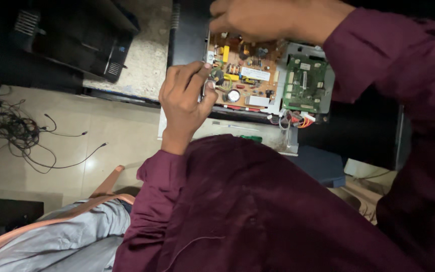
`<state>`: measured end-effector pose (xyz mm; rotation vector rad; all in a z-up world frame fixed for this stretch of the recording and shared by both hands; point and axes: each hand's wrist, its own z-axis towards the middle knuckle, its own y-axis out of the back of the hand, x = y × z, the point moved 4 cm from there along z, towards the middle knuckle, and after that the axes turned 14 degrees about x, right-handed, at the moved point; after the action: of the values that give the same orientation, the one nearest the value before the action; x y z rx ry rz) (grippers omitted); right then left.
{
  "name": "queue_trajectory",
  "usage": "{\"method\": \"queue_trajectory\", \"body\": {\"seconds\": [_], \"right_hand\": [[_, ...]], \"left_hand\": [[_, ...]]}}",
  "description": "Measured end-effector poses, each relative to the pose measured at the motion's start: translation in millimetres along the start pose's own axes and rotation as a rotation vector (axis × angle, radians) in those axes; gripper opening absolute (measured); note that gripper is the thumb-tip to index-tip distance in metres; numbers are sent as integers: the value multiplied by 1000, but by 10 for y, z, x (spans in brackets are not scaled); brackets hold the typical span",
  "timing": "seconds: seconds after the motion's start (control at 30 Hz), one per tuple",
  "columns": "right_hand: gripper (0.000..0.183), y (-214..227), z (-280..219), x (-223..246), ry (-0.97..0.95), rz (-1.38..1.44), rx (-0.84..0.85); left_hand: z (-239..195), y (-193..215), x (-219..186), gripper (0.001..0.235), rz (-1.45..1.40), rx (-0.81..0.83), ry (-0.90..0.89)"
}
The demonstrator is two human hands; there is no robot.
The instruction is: The person works on the internal circuit board of an open CRT monitor, using a multimeter to probe components and a screwdriver to adjust parts. They connect and disconnect wires and test points while seated at a workbench.
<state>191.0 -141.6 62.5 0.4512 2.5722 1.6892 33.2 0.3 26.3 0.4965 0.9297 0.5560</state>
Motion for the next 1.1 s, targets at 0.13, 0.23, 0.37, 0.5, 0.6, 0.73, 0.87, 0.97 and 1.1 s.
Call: {"method": "queue_trajectory", "body": {"seconds": [0.13,0.23,0.37,0.5,0.6,0.73,0.87,0.97,1.1], "right_hand": [[42,-26,132,-112,-180,385,175],[41,-64,39,-7,-353,200,232],[33,139,-51,133,-192,-14,72],[34,135,40,1,-299,362,166],[36,88,58,102,-51,-114,73],[31,3,-22,94,45,-519,95],[43,71,47,-17,17,-90,-2],[39,-51,17,-81,-26,0,61],[34,-211,31,-132,-88,87,88]], "left_hand": [[-7,-1,9,27,13,5,0],[-48,-17,12,29,18,18,4],[-8,-19,-3,30,27,3,-4],[-9,4,-1,30,19,10,-8],[-28,-5,-1,31,21,5,-10],[0,2,-10,31,20,-4,-3],[-16,31,-23,31,12,-9,-4],[-37,9,-15,32,32,-14,-9],[-38,-20,6,31,20,3,-4]]}}
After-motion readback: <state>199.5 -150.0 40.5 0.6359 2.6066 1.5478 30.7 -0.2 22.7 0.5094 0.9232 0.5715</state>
